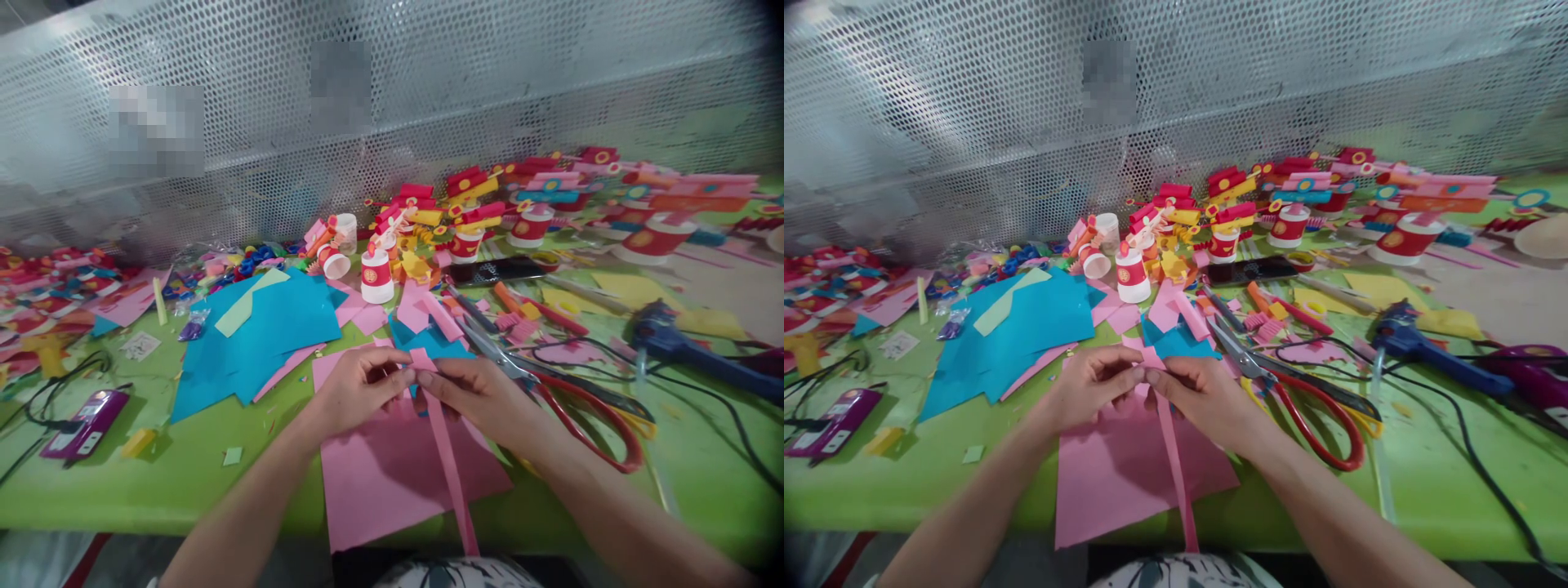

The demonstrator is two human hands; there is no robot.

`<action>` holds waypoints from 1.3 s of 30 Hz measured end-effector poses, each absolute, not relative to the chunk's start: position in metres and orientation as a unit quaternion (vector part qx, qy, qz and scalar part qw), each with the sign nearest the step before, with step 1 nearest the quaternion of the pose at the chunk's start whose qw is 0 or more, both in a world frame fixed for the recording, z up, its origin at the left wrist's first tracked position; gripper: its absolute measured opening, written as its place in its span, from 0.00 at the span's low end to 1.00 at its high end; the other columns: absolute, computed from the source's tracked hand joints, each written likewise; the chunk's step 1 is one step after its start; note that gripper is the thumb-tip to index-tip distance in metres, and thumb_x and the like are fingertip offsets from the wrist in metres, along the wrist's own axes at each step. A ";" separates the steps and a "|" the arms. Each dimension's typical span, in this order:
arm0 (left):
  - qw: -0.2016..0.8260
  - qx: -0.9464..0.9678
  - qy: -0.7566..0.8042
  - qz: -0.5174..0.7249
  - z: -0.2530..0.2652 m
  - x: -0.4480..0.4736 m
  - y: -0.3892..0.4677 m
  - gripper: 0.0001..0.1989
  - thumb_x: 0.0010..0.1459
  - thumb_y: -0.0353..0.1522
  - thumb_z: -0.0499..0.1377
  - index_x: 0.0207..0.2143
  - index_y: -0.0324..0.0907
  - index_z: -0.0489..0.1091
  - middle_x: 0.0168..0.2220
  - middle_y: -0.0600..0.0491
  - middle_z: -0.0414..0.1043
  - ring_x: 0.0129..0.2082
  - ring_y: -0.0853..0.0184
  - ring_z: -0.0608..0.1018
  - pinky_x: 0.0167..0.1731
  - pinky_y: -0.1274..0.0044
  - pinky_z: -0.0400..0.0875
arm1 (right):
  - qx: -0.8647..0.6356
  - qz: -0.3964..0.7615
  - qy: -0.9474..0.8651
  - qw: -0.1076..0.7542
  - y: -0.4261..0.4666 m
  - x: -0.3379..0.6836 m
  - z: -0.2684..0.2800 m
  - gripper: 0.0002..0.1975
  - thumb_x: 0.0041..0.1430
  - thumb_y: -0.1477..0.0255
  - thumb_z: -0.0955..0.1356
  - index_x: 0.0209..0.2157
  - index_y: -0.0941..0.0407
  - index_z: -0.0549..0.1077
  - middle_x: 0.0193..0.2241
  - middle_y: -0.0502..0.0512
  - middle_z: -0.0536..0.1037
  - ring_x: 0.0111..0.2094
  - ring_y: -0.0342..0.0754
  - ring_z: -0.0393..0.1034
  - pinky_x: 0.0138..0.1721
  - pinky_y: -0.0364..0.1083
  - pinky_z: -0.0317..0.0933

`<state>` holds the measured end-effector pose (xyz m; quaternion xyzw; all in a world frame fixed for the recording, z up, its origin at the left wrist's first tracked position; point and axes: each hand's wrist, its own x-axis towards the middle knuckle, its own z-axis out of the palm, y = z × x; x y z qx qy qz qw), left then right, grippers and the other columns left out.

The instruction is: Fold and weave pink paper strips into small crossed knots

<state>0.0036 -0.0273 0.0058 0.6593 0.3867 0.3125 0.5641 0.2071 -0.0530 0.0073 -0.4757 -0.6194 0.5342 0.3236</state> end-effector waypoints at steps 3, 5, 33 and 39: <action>0.563 0.652 0.389 0.326 0.008 0.004 -0.028 0.14 0.62 0.41 0.62 0.39 0.40 0.77 0.25 0.54 0.71 0.21 0.74 0.72 0.23 0.81 0.67 | -0.474 0.523 -0.634 0.316 -0.052 0.208 0.006 0.23 0.61 0.52 0.69 0.26 0.58 0.76 0.18 0.45 0.65 0.21 0.39 0.51 0.22 0.42 0.43; 0.562 0.643 0.396 0.336 0.012 0.005 -0.029 0.13 0.60 0.40 0.63 0.38 0.39 0.77 0.26 0.54 0.71 0.20 0.75 0.72 0.22 0.82 0.66 | -0.471 0.517 -0.645 0.309 -0.052 0.208 0.005 0.23 0.62 0.52 0.68 0.26 0.58 0.76 0.18 0.44 0.60 0.21 0.39 0.49 0.22 0.43 0.42; 0.684 0.401 0.403 0.457 0.014 0.002 -0.023 0.08 0.50 0.32 0.69 0.28 0.41 0.72 0.25 0.58 0.70 0.26 0.74 0.72 0.32 0.79 0.70 | -0.396 0.701 -0.433 0.405 -0.058 0.205 0.021 0.19 0.58 0.52 0.72 0.36 0.55 0.81 0.28 0.55 0.81 0.27 0.46 0.72 0.29 0.43 0.64; 0.689 0.378 0.396 0.475 0.013 0.003 -0.020 0.11 0.53 0.32 0.67 0.29 0.41 0.66 0.22 0.61 0.64 0.21 0.78 0.66 0.22 0.85 0.61 | -0.364 0.746 -0.336 0.446 -0.050 0.205 0.017 0.14 0.55 0.60 0.74 0.38 0.55 0.83 0.21 0.51 0.77 0.21 0.43 0.67 0.22 0.41 0.64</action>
